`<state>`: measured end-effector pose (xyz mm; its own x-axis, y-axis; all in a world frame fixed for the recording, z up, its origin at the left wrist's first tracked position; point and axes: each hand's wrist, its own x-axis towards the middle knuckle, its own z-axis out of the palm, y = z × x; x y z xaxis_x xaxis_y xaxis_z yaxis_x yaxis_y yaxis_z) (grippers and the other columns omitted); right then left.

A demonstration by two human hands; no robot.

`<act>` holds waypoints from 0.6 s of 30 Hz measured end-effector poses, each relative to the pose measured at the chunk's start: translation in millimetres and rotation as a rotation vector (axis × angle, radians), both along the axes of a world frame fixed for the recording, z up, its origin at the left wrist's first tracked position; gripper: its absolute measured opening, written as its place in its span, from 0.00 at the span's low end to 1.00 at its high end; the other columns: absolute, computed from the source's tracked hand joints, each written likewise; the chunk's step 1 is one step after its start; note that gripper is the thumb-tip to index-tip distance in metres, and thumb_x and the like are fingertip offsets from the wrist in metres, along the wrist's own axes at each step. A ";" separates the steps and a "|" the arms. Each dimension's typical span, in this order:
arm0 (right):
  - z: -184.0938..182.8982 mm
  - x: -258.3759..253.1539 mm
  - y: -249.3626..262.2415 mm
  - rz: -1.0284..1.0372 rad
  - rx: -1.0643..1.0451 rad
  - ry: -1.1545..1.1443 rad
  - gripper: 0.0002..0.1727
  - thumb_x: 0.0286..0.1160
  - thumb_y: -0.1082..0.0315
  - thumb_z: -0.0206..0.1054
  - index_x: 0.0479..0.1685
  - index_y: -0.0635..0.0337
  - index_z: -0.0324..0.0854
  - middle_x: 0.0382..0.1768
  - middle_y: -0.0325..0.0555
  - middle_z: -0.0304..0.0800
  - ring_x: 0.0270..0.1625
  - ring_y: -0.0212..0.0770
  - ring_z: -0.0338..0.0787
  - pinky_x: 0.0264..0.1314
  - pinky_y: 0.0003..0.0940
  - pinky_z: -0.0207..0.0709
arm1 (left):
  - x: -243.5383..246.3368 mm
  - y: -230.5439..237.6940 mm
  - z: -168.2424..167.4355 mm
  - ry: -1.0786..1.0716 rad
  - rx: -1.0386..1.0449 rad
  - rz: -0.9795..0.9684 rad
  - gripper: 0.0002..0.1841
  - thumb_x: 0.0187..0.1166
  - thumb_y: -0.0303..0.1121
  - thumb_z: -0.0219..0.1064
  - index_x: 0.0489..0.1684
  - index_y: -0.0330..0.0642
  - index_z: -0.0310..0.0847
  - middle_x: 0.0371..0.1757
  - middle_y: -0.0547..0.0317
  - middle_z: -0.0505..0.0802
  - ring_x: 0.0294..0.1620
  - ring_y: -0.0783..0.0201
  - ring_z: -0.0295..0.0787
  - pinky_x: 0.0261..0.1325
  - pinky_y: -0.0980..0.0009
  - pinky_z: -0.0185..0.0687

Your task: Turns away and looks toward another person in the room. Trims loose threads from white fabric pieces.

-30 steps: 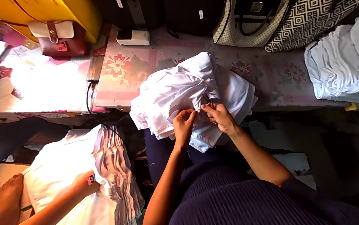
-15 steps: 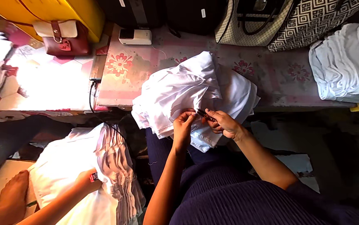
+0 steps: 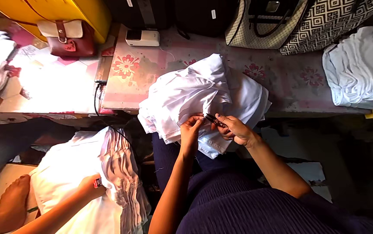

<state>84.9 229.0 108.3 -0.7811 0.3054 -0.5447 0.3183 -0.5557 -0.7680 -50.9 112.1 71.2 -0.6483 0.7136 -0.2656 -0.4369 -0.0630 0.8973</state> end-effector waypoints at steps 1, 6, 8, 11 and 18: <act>1.1 1.5 0.7 0.009 -0.001 0.005 0.27 0.97 0.52 0.41 0.40 0.58 0.82 0.10 0.23 0.57 0.09 0.18 0.53 0.12 0.14 0.50 | -0.4 -0.2 0.0 -0.003 0.004 0.002 0.07 0.77 0.17 0.63 0.30 0.33 0.85 0.40 0.54 0.94 0.42 0.65 0.91 0.55 0.67 0.88; 2.1 6.3 3.8 0.001 -0.006 0.000 0.27 0.97 0.53 0.40 0.40 0.58 0.82 0.10 0.23 0.57 0.09 0.18 0.54 0.13 0.13 0.51 | -3.2 -0.8 1.7 0.000 0.015 -0.010 0.07 0.76 0.17 0.64 0.31 0.33 0.86 0.42 0.53 0.94 0.44 0.64 0.92 0.55 0.66 0.89; 0.0 3.3 3.7 0.008 -0.015 0.002 0.27 0.97 0.52 0.40 0.38 0.56 0.81 0.10 0.22 0.57 0.09 0.18 0.53 0.13 0.13 0.50 | -0.5 0.7 1.3 0.008 0.006 -0.024 0.07 0.76 0.17 0.64 0.30 0.33 0.86 0.41 0.54 0.93 0.44 0.64 0.91 0.55 0.66 0.88; -1.5 -1.6 2.3 -0.013 -0.003 -0.012 0.26 0.97 0.52 0.42 0.36 0.56 0.81 0.10 0.23 0.56 0.09 0.18 0.52 0.12 0.14 0.49 | 2.7 1.4 2.3 0.014 0.007 -0.030 0.07 0.75 0.17 0.65 0.28 0.35 0.86 0.37 0.57 0.93 0.42 0.67 0.90 0.54 0.68 0.87; -3.9 -5.4 -2.7 -0.090 0.018 0.003 0.25 0.97 0.54 0.43 0.37 0.57 0.81 0.10 0.23 0.57 0.09 0.19 0.53 0.12 0.14 0.50 | 4.1 1.8 -1.3 0.052 -0.001 -0.038 0.07 0.73 0.17 0.66 0.27 0.36 0.86 0.36 0.58 0.92 0.40 0.68 0.89 0.52 0.70 0.86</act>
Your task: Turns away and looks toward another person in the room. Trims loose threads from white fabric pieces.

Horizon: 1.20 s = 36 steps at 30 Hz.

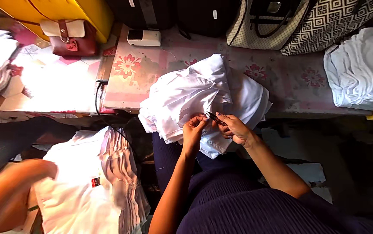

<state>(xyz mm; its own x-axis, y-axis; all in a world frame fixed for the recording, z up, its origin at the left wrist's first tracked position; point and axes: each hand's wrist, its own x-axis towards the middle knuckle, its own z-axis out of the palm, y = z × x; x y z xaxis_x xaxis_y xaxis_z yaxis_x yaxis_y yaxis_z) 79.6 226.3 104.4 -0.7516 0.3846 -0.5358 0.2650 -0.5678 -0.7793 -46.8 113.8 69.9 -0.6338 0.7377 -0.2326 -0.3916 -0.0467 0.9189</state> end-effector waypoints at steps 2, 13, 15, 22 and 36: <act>-0.1 -0.2 -0.3 -0.013 0.007 -0.006 0.24 0.97 0.55 0.44 0.37 0.57 0.81 0.10 0.23 0.56 0.09 0.19 0.53 0.12 0.14 0.49 | 0.0 0.6 -1.3 0.013 0.000 0.001 0.07 0.73 0.17 0.66 0.26 0.36 0.87 0.37 0.58 0.92 0.41 0.68 0.89 0.51 0.70 0.86; 4.1 4.4 2.5 -0.164 0.421 -0.001 0.23 0.96 0.58 0.45 0.39 0.59 0.84 0.12 0.24 0.62 0.12 0.19 0.57 0.17 0.16 0.55 | -23.2 -35.7 4.2 0.453 -0.054 -0.549 0.06 0.74 0.28 0.70 0.34 0.33 0.88 0.44 0.58 0.89 0.43 0.76 0.86 0.51 0.78 0.84; -3.6 -1.3 1.5 -0.205 0.719 -0.084 0.14 0.89 0.62 0.59 0.47 0.63 0.87 0.22 0.31 0.77 0.20 0.22 0.67 0.26 0.21 0.66 | -24.9 -44.1 8.6 0.632 -0.098 -0.751 0.08 0.74 0.28 0.70 0.35 0.29 0.89 0.41 0.51 0.90 0.41 0.71 0.87 0.49 0.74 0.85; -15.2 -30.5 -3.9 -0.254 0.519 -0.102 0.10 0.81 0.69 0.69 0.31 0.62 0.79 0.15 0.32 0.67 0.15 0.24 0.63 0.20 0.20 0.59 | -1.5 -19.6 20.5 0.940 -0.159 -0.110 0.08 0.75 0.25 0.70 0.42 0.29 0.92 0.37 0.44 0.92 0.34 0.58 0.90 0.44 0.64 0.88; -14.5 -26.0 -4.7 -0.282 0.232 -0.012 0.10 0.85 0.71 0.63 0.32 0.59 0.79 0.11 0.28 0.64 0.12 0.22 0.60 0.16 0.17 0.57 | -9.7 10.7 -30.8 1.038 0.117 0.060 0.05 0.76 0.20 0.67 0.42 0.27 0.86 0.55 0.39 0.87 0.59 0.55 0.87 0.64 0.66 0.84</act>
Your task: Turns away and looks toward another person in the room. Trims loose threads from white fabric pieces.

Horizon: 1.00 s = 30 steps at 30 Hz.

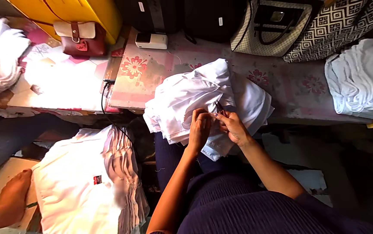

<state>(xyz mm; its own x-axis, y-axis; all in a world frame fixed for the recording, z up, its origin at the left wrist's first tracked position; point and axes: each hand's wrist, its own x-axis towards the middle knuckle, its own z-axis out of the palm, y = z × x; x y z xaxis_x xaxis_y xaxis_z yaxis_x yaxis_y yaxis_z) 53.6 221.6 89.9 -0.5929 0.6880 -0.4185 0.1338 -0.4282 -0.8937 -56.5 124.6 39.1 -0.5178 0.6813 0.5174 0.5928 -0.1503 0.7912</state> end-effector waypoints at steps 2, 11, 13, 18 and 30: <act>0.3 2.6 4.0 0.023 -0.013 0.010 0.11 0.85 0.72 0.62 0.29 0.57 0.76 0.10 0.28 0.62 0.12 0.22 0.60 0.16 0.17 0.58 | -1.7 -9.2 -0.1 -0.080 -0.036 -0.051 0.06 0.79 0.23 0.64 0.42 0.28 0.85 0.57 0.41 0.86 0.62 0.55 0.84 0.66 0.64 0.82; 3.0 8.7 11.7 0.053 0.074 -0.030 0.11 0.85 0.72 0.62 0.30 0.57 0.75 0.11 0.28 0.64 0.11 0.21 0.61 0.16 0.17 0.59 | -23.0 -64.2 26.2 -0.041 -0.552 -0.570 0.09 0.83 0.25 0.60 0.44 0.27 0.85 0.49 0.39 0.89 0.50 0.50 0.89 0.57 0.58 0.84; -1.7 10.4 7.3 0.023 0.429 -0.125 0.07 0.78 0.68 0.72 0.45 0.62 0.82 0.22 0.33 0.74 0.19 0.23 0.66 0.25 0.20 0.64 | -21.6 -63.8 36.2 -0.056 -0.668 -0.454 0.11 0.85 0.26 0.60 0.47 0.25 0.85 0.51 0.36 0.90 0.53 0.44 0.90 0.60 0.48 0.83; -0.2 8.9 -12.8 0.036 1.261 -0.395 0.24 0.63 0.64 0.82 0.57 0.66 0.86 0.34 0.53 0.94 0.31 0.51 0.93 0.36 0.52 0.85 | -8.9 -41.5 38.7 -0.006 -0.584 0.034 0.12 0.85 0.28 0.61 0.49 0.29 0.89 0.48 0.36 0.92 0.52 0.41 0.91 0.59 0.45 0.84; -15.6 7.9 -4.8 0.015 1.470 -0.219 0.07 0.63 0.72 0.74 0.37 0.65 0.92 0.26 0.49 0.94 0.26 0.44 0.92 0.30 0.41 0.83 | 4.6 -2.2 37.1 -0.856 -0.092 -0.031 0.42 0.68 0.18 0.74 0.87 0.28 0.57 0.40 0.54 0.94 0.38 0.67 0.94 0.50 0.68 0.91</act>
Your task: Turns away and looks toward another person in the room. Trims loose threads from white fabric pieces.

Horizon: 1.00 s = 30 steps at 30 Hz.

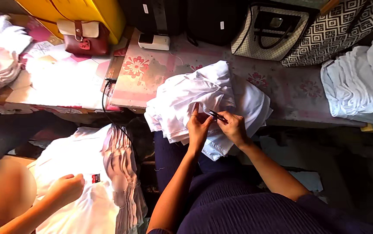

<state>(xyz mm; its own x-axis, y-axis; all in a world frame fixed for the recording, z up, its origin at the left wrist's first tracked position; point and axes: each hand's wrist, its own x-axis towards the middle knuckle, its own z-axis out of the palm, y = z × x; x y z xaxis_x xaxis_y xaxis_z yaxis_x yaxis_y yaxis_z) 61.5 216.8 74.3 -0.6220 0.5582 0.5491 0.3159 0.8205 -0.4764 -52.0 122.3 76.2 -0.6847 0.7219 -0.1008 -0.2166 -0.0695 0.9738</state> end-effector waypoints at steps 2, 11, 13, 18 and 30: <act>1.3 2.1 -0.5 0.001 -0.112 -0.006 0.08 0.65 0.71 0.73 0.39 0.65 0.92 0.27 0.49 0.94 0.27 0.42 0.91 0.32 0.40 0.83 | 2.2 4.6 -4.8 -0.093 0.027 0.037 0.40 0.66 0.15 0.74 0.83 0.24 0.59 0.30 0.57 0.93 0.30 0.68 0.92 0.44 0.70 0.91; 24.4 -3.4 9.0 0.001 -1.514 0.179 0.07 0.80 0.72 0.69 0.34 0.58 0.78 0.12 0.28 0.64 0.12 0.22 0.60 0.16 0.17 0.58 | 6.4 -3.4 -8.5 -0.270 0.103 -0.033 0.18 0.70 0.13 0.69 0.53 0.33 0.68 0.28 0.57 0.93 0.31 0.64 0.94 0.45 0.68 0.91; 26.3 -7.4 6.5 -0.023 -1.518 0.252 0.09 0.78 0.76 0.68 0.29 0.59 0.76 0.10 0.28 0.63 0.11 0.23 0.60 0.16 0.18 0.60 | 6.9 -5.2 -9.0 -0.130 0.037 -0.018 0.14 0.71 0.15 0.71 0.50 0.30 0.72 0.30 0.56 0.94 0.31 0.65 0.93 0.42 0.68 0.91; 24.7 2.1 2.8 0.026 -1.469 0.280 0.13 0.84 0.74 0.60 0.26 0.56 0.74 0.09 0.26 0.62 0.11 0.22 0.62 0.17 0.18 0.61 | 8.8 -27.4 -7.4 0.557 -0.172 0.116 0.09 0.73 0.21 0.69 0.47 0.24 0.83 0.40 0.46 0.94 0.40 0.60 0.93 0.47 0.66 0.89; 22.6 0.8 -1.2 -0.032 -1.281 0.241 0.09 0.79 0.74 0.66 0.29 0.59 0.79 0.11 0.28 0.67 0.13 0.22 0.64 0.18 0.19 0.62 | 18.2 7.0 -25.7 0.605 0.085 0.182 0.05 0.68 0.18 0.75 0.38 0.27 0.92 0.46 0.43 0.94 0.46 0.65 0.94 0.52 0.74 0.91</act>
